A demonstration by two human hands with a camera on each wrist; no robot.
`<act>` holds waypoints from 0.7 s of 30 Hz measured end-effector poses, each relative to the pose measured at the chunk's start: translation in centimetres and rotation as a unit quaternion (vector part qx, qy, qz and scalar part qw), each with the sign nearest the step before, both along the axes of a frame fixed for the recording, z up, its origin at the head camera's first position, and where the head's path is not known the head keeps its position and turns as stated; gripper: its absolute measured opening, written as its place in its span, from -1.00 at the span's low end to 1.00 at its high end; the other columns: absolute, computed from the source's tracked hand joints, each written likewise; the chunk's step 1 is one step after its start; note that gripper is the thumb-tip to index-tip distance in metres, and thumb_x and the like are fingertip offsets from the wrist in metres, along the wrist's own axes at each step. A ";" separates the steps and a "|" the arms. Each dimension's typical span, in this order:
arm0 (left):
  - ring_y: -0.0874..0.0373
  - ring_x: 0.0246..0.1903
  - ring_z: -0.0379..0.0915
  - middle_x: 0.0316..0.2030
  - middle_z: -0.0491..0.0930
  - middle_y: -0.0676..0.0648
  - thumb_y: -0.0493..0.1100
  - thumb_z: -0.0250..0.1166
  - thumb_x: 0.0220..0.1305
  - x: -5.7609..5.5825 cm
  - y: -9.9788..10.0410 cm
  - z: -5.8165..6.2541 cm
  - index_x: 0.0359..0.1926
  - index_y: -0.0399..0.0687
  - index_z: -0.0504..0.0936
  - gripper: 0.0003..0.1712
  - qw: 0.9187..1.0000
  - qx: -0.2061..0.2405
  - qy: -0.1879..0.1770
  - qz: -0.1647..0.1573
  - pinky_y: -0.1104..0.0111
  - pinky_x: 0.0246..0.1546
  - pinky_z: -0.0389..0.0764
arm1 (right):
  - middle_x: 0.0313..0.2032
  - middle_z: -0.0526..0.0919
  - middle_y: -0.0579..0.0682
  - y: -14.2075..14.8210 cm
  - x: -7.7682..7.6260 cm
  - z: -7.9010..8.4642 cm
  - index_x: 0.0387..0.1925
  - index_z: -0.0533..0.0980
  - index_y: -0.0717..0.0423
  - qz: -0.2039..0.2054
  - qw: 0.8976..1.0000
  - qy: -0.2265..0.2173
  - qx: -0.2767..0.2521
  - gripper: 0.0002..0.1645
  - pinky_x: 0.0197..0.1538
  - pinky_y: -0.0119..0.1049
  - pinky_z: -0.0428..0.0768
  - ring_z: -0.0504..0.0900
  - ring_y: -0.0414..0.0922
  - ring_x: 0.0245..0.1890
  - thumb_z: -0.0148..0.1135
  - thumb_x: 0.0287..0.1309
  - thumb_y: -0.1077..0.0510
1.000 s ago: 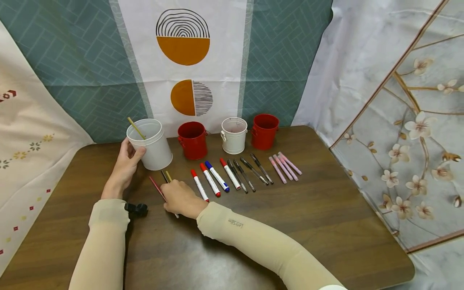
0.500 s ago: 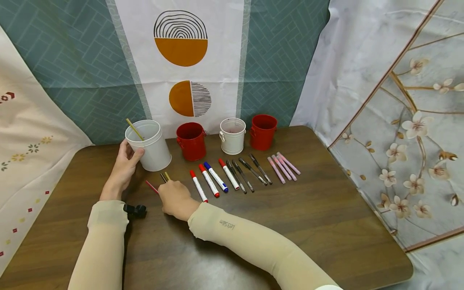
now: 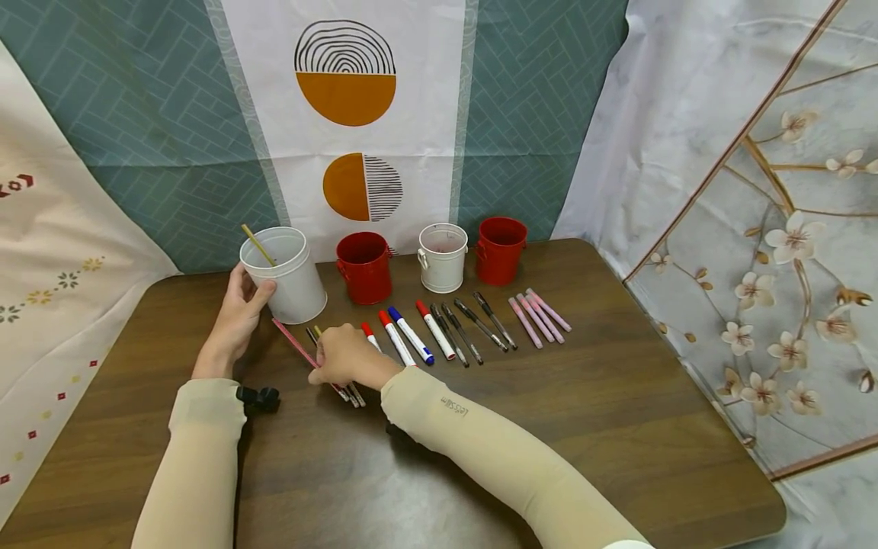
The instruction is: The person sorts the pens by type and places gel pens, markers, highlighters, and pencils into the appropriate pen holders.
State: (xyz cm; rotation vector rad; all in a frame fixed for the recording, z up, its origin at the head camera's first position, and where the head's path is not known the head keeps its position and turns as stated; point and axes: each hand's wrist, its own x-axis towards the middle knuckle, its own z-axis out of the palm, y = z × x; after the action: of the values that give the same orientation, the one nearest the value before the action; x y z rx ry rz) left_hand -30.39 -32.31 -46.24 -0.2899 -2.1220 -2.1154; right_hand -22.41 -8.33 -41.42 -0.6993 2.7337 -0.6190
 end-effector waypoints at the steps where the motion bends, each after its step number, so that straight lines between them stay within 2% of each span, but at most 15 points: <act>1: 0.08 0.52 0.02 0.54 0.13 -0.08 -0.15 0.18 0.62 0.0 0.0 0.1 0.70 0.19 -0.07 -0.15 1.000 -0.002 -0.002 0.002 0.46 0.48 0.17 | -0.66 0.62 -0.21 0.2 -0.1 0.2 -0.49 0.59 -0.08 -0.004 1.000 -0.021 -0.022 -0.70 -0.47 -0.46 0.57 0.62 -0.29 -0.62 0.53 0.23 -0.04; 5: 0.10 0.50 0.05 0.52 0.15 -0.06 -0.16 0.19 0.62 0.0 0.0 0.2 0.70 0.19 -0.07 -0.15 1.000 -0.005 -0.004 0.005 0.49 0.43 0.20 | -0.62 0.67 -0.15 1.2 -0.7 0.8 -0.38 0.57 -0.04 -0.008 0.993 -0.071 -0.096 -0.77 -0.47 -0.47 0.62 0.71 -0.25 -0.65 0.51 0.27 0.05; 10: 0.12 0.43 0.13 0.44 0.23 -0.01 -0.18 0.20 0.61 -0.1 0.0 0.0 0.70 0.14 -0.07 -0.14 1.000 -0.006 0.007 0.006 0.52 0.36 0.26 | -0.54 0.69 -0.15 2.1 -1.2 1.2 -0.30 0.60 0.02 0.014 0.977 -0.092 -0.190 -0.86 -0.42 -0.43 0.69 0.76 -0.20 -0.60 0.47 0.29 0.16; 17: 0.09 0.48 0.08 0.43 0.22 0.01 -0.17 0.19 0.61 0.0 -0.3 0.2 0.70 0.15 -0.09 -0.13 1.000 -0.010 0.004 0.004 0.46 0.48 0.18 | -0.46 0.73 -0.14 2.7 -1.8 1.5 -0.23 0.61 0.08 0.049 0.953 -0.093 -0.283 -0.90 -0.36 -0.35 0.77 0.76 -0.19 -0.54 0.42 0.32 0.27; 21: 0.09 0.50 0.06 0.46 0.20 -0.03 -0.16 0.18 0.62 -0.2 -0.1 0.0 0.71 0.16 -0.09 -0.14 1.000 -0.015 0.000 0.004 0.39 0.55 0.10 | -0.42 0.73 -0.10 3.4 -2.3 1.7 -0.20 0.61 0.09 0.053 0.946 -0.079 -0.308 -0.90 -0.33 -0.33 0.78 0.78 -0.14 -0.50 0.40 0.35 0.28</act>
State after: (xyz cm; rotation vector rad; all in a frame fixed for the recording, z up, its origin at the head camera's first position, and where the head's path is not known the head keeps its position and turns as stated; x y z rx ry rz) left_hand -30.56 -32.44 -46.24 -0.2827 -2.1531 -2.0804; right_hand -24.71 -4.95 -39.67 -0.8703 2.3247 -1.4609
